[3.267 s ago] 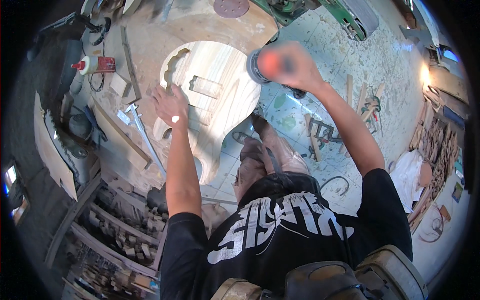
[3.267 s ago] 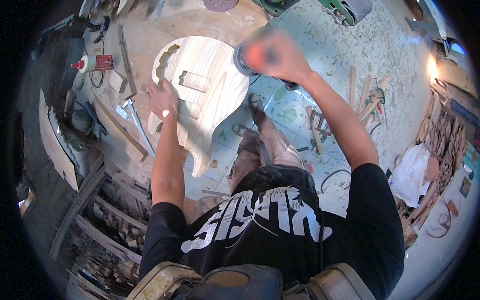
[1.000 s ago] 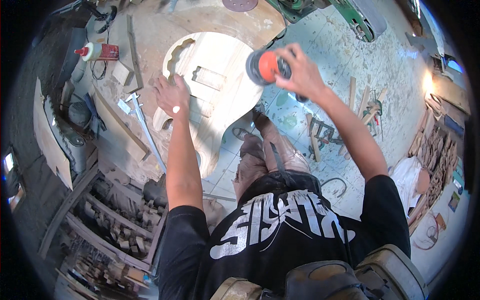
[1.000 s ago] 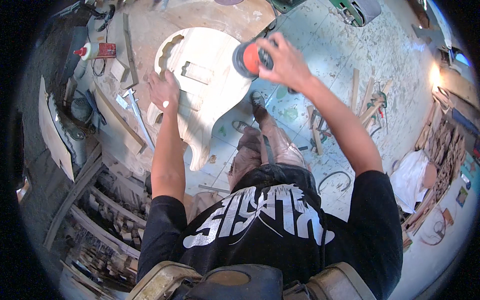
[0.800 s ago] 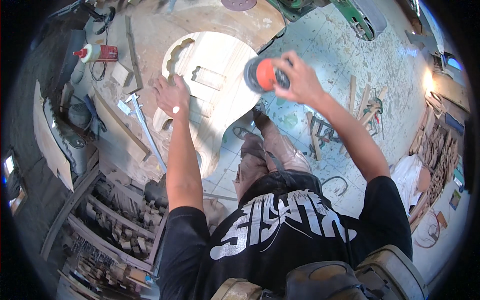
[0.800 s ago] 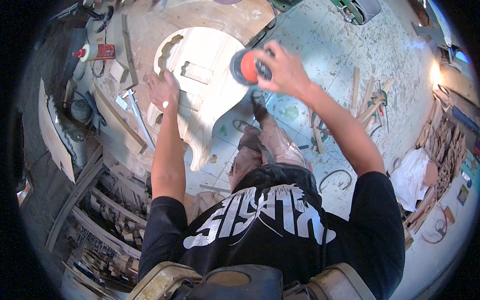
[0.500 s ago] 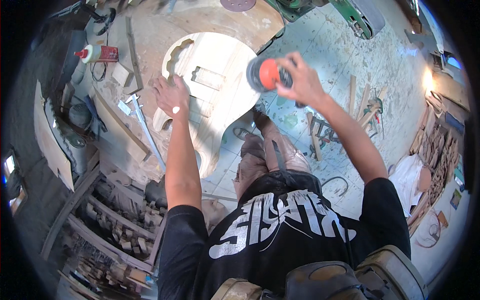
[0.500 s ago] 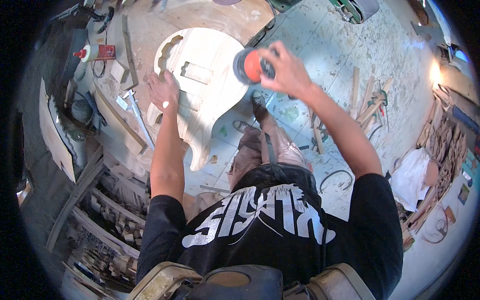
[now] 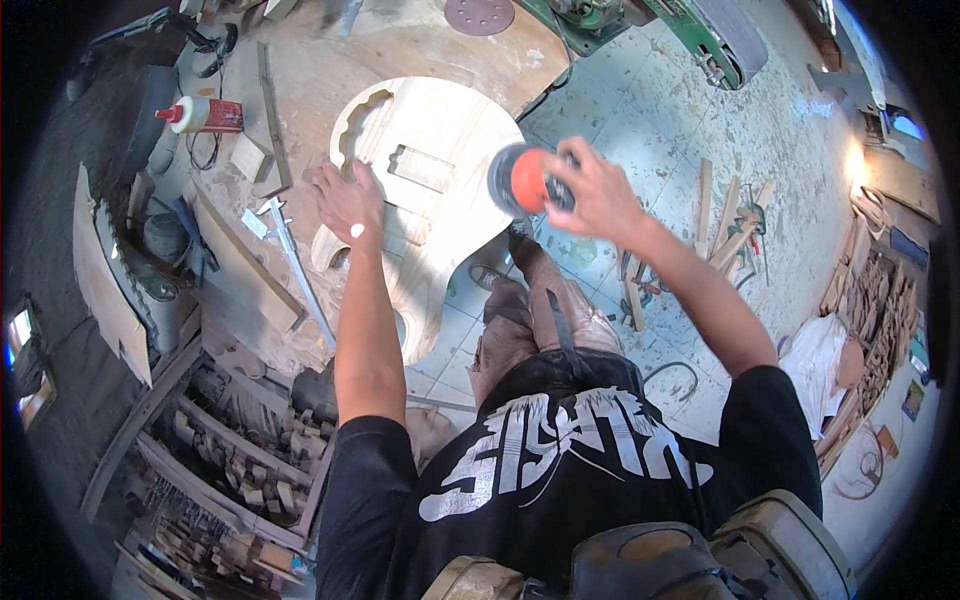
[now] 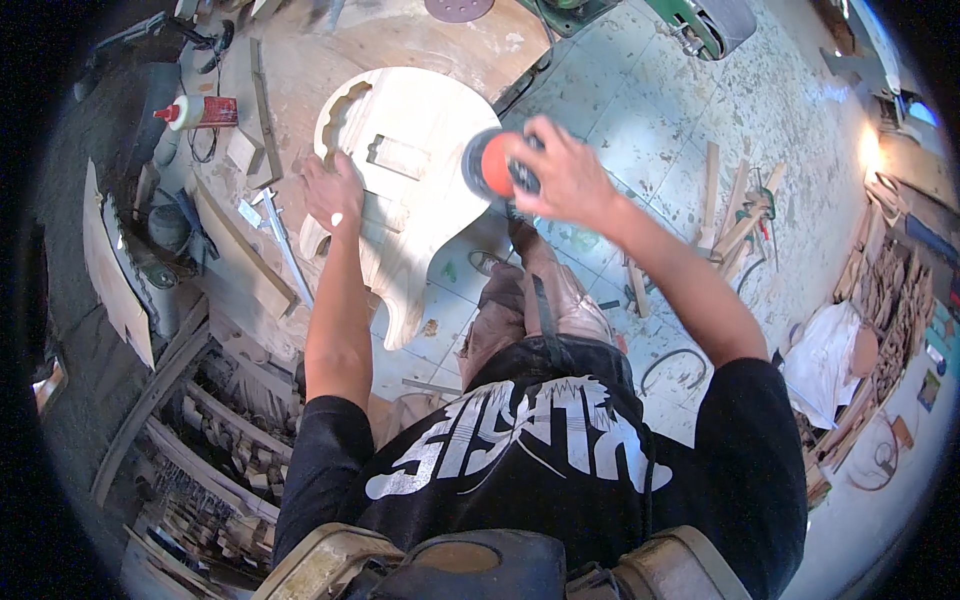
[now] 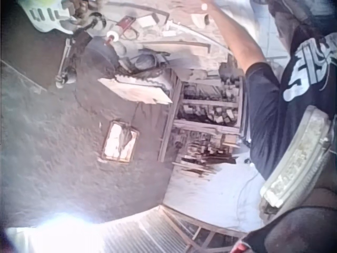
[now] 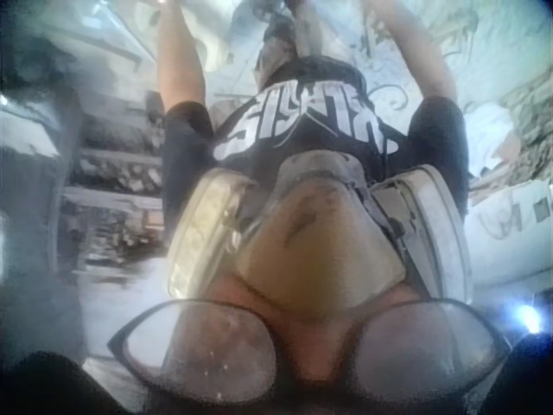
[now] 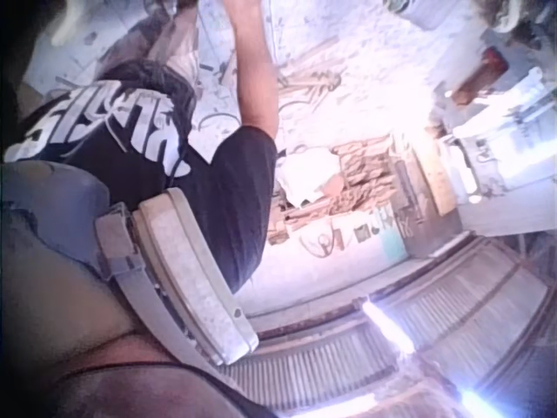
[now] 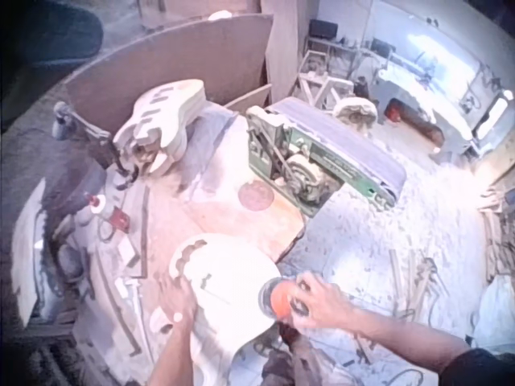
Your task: The person uses a power sander to smooth the surface and edges of a wooden guitar body. They guide the tool across the face of the wood with one hand while stabilizing the piece with the other.
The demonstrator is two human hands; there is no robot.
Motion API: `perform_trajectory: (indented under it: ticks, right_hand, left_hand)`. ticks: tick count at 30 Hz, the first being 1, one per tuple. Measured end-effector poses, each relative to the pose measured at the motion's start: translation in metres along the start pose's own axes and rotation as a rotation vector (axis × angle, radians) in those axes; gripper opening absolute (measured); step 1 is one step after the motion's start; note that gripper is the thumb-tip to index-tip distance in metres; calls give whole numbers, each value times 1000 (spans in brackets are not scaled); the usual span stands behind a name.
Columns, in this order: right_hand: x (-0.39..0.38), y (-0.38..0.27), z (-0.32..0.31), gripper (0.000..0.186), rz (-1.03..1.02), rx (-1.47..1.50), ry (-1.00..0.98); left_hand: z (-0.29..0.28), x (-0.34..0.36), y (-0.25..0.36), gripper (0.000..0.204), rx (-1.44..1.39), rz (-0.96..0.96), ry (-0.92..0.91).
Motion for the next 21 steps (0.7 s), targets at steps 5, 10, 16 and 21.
perform_trajectory:
  ticks: [5,10,16,21]
  right_hand:
    - [81,62,-24,60,-3,-105,55]
    - [103,33,-18,60,-82,-162,-42]
    - [43,-62,12,65,-113,-112,-261]
    - [48,-70,15,62,-155,-81,-288]
  left_hand:
    - [-3,2,5,62,-17,2,-5]
    - [-4,1,4,62,-29,-14,-24]
    - [1,1,-2,63,-17,-22,-32]
    - [1,4,-5,64,-5,-12,-17]
Point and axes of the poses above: each hand's wrist, its own x-axis towards the middle knuckle, its own z-axis out of the palm, y = z × x, the point moved 7 cm from there along x, towards the middle knuckle, and after that the axes turned 8 degrees about -z, right-handed, at the moved point
